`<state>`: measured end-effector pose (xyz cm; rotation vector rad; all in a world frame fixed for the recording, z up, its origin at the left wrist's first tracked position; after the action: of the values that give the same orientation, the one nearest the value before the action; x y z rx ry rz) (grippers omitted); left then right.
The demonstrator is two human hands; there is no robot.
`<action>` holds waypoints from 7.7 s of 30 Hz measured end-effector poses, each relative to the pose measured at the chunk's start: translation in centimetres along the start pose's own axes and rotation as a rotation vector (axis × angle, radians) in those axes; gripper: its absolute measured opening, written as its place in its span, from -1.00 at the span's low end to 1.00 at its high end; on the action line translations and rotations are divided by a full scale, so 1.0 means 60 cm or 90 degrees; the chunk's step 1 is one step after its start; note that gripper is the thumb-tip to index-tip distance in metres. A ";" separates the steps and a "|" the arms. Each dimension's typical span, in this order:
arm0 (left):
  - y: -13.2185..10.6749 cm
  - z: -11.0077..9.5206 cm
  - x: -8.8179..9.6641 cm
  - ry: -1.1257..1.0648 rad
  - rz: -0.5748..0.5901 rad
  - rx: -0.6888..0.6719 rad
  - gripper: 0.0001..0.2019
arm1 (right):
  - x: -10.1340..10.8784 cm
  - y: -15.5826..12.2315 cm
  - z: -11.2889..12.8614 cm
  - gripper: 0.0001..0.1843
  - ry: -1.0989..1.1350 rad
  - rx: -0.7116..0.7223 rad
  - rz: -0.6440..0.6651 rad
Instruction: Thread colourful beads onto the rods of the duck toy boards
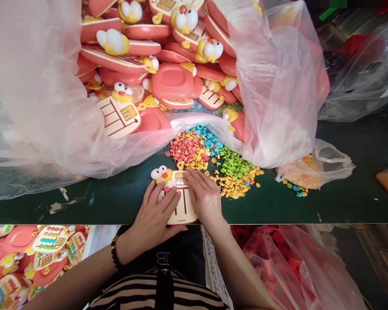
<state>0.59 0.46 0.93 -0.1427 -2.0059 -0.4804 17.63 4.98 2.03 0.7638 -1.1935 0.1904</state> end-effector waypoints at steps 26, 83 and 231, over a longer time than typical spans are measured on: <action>0.012 0.006 0.007 0.033 0.052 -0.060 -0.14 | 0.004 -0.023 -0.052 -0.70 -0.096 -0.098 -0.028; -0.005 -0.005 -0.008 -0.035 0.015 -0.010 -0.46 | 0.014 -0.047 0.023 -0.68 0.006 -0.032 -0.046; 0.005 -0.007 -0.019 -0.001 -0.059 0.019 -0.26 | 0.027 0.064 -0.165 -0.86 -0.007 -0.164 0.019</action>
<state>1.56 0.71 0.16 -0.0331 -2.0270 -0.5091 23.83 13.59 3.58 0.5222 -1.2129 0.0554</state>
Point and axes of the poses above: each hand's wrist, its own y-axis towards the middle knuckle, its own x-axis out of the back of the hand, z = x × y, the point moved 1 cm from there along y, towards the middle knuckle, and after that the axes turned 13 degrees about x, right-handed, at the moved point
